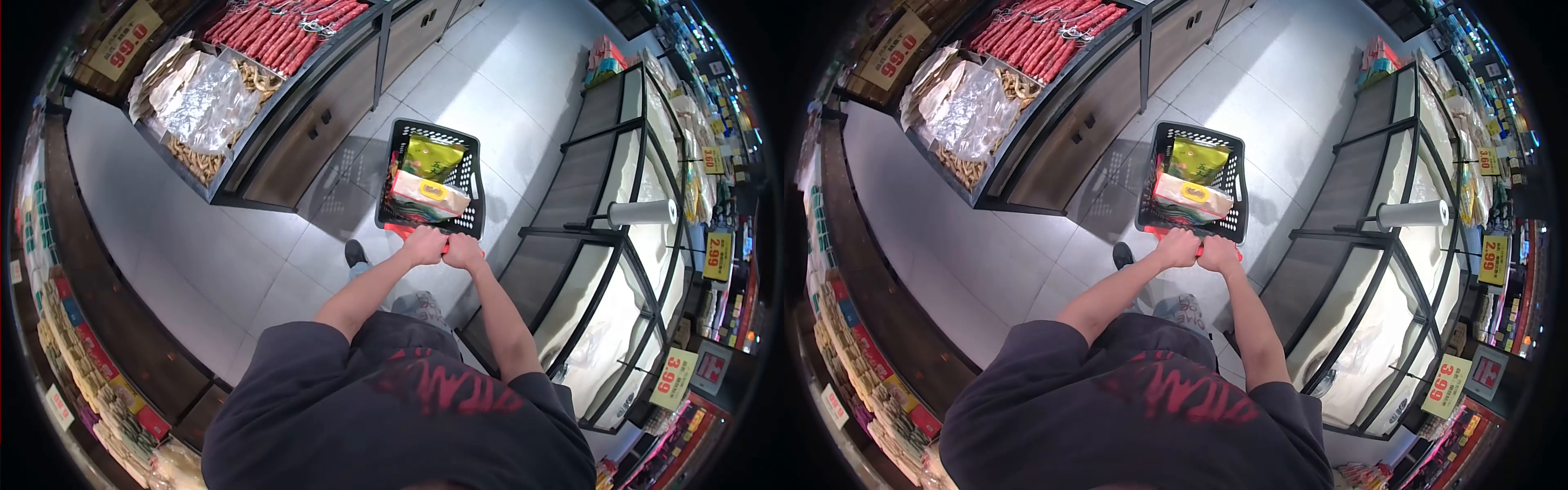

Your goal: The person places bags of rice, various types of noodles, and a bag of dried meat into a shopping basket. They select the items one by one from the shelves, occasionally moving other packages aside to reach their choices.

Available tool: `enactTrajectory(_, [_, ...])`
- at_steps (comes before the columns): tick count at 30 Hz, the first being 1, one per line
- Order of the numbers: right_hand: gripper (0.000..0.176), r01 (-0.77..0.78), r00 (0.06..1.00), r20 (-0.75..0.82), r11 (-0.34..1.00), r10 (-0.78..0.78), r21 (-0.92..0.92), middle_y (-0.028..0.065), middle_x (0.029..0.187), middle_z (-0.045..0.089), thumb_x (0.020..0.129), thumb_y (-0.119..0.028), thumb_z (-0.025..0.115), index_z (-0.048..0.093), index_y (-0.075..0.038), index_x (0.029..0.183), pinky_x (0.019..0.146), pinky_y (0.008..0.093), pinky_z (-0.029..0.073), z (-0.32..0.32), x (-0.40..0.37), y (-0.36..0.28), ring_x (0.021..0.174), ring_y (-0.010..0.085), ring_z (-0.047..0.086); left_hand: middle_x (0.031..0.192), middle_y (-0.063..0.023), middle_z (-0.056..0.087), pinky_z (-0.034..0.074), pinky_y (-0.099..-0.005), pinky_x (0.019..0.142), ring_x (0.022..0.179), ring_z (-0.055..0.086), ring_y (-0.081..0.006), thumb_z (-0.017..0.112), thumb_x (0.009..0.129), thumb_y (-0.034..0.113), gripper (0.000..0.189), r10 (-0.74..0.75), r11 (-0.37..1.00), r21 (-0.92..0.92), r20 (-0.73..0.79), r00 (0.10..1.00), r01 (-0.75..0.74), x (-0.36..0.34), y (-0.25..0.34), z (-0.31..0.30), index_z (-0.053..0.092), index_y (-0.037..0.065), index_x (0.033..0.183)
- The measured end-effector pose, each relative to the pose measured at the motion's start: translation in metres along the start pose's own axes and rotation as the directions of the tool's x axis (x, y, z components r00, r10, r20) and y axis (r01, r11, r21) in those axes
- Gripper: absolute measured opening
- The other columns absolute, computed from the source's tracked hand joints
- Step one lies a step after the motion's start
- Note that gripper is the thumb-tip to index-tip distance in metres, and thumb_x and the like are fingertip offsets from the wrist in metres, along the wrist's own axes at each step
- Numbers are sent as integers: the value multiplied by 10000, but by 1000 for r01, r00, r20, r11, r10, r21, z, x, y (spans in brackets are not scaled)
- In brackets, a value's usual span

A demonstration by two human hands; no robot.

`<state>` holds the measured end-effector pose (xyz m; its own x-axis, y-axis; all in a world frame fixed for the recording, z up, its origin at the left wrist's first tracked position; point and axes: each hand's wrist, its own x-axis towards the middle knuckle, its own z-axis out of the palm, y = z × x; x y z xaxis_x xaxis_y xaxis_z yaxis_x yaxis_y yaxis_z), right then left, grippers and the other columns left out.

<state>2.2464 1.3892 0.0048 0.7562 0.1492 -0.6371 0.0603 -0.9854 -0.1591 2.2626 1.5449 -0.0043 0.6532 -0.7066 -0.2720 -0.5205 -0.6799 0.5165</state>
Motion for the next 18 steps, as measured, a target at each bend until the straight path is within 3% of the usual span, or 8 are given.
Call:
enactTrajectory(8, [291, 50, 998, -36, 997, -47, 60, 249, 908, 708, 756, -280, 604, 712, -15, 808, 804, 493, 563, -72, 98, 24, 896, 397, 695, 831, -181, 726, 565, -444, 748, 819, 719, -335, 636, 716, 167, 161, -26, 999, 43, 51, 998, 23, 95, -59, -58, 746, 74, 788])
enactTrajectory(9, [307, 17, 1000, 12, 1000, -17, 27, 223, 952, 722, 751, -283, 609, 736, -17, 835, 834, 454, 567, -88, 107, 23, 925, 358, 707, 828, -190, 722, 565, -443, 750, 815, 718, -342, 636, 709, 183, 183, -29, 999, 47, 58, 998, 27, 108, -67, -64, 747, 67, 796])
enactTrajectory(12, [309, 6, 1000, 1, 998, -6, 67, 219, 949, 725, 745, -290, 623, 744, -26, 852, 839, 451, 568, -121, 128, 26, 926, 355, 709, 834, -202, 719, 563, -452, 757, 818, 713, -358, 643, 711, 206, 201, -55, 998, 36, 107, 993, 52, 140, -84, -86, 746, 58, 798])
enactTrajectory(18, [329, -12, 999, -49, 990, 19, 139, 223, 900, 725, 751, -327, 631, 750, -32, 834, 784, 461, 579, -140, 177, 39, 844, 365, 722, 854, -223, 713, 552, -481, 791, 848, 701, -378, 646, 720, 237, 230, -74, 997, 47, 189, 979, 66, 186, -108, -127, 739, 48, 813])
